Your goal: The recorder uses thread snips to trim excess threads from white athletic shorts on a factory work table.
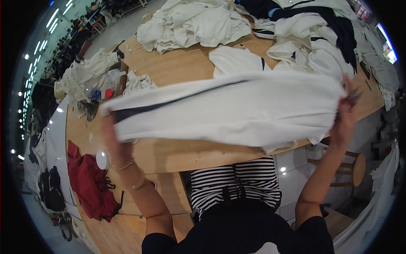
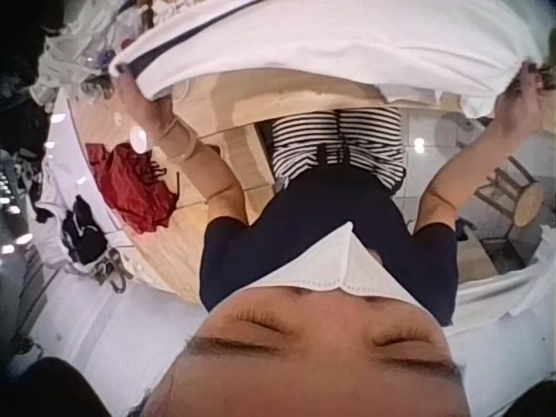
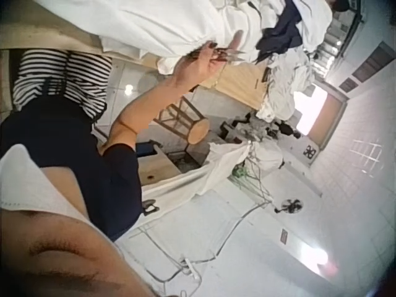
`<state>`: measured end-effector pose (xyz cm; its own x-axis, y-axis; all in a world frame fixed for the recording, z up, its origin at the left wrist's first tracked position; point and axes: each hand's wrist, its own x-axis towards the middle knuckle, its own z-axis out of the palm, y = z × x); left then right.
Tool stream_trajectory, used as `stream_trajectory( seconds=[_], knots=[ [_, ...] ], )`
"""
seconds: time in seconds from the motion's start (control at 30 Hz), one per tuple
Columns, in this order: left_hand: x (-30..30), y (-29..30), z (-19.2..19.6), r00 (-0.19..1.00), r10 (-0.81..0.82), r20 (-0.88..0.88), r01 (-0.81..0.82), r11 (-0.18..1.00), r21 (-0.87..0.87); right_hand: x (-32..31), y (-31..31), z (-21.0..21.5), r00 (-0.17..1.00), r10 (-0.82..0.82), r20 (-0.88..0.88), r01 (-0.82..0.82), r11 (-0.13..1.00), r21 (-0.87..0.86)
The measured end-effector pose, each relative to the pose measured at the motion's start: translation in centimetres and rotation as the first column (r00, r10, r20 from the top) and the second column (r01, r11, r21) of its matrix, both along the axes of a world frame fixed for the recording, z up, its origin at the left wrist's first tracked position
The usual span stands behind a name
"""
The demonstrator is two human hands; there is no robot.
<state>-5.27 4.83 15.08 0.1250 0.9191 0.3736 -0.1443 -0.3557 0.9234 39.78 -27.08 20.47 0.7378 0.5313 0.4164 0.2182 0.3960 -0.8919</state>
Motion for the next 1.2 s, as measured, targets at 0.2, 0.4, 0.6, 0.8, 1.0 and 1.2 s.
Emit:
stream_trajectory(
  seconds=[0.2, 0.4, 0.6, 0.8, 1.0, 1.2],
  knots=[
    [-3.6, -6.4, 11.8, 0.928, 0.255, 0.273, -0.241, 0.967, -0.083, 1.1, -1.2, 5.4, 0.959, -0.213, 0.187, 0.198, 0.975, 0.096],
    [-4.2, -3.5, -3.9, 0.933, 0.238, -0.271, -0.281, 0.951, -0.130, -1.2, 5.5, -8.5, 0.991, -0.122, 0.053, 0.131, 0.958, -0.255],
    [0.9, -4.1, -10.8, 0.353, 0.455, -0.818, -0.347, 0.875, 0.337, -4.1, 6.1, -16.1, 0.987, -0.077, 0.144, 0.151, 0.767, -0.624],
    [17.0, -13.0, -6.4, 0.838, -0.134, -0.528, 0.206, 0.975, 0.079, -3.5, 5.9, -16.7, 0.994, -0.109, 0.012, 0.097, 0.828, -0.553],
    [25.0, -15.9, -9.5, 0.713, -0.365, -0.599, 0.427, 0.903, -0.042, -3.1, 5.8, -17.4, 0.995, -0.084, -0.054, 0.049, 0.880, -0.473],
    [28.2, -16.6, -9.9, 0.697, -0.491, -0.524, 0.638, 0.757, 0.139, -2.7, 5.4, -16.3, 0.949, -0.035, -0.312, -0.069, 0.946, -0.317]
  ],
)
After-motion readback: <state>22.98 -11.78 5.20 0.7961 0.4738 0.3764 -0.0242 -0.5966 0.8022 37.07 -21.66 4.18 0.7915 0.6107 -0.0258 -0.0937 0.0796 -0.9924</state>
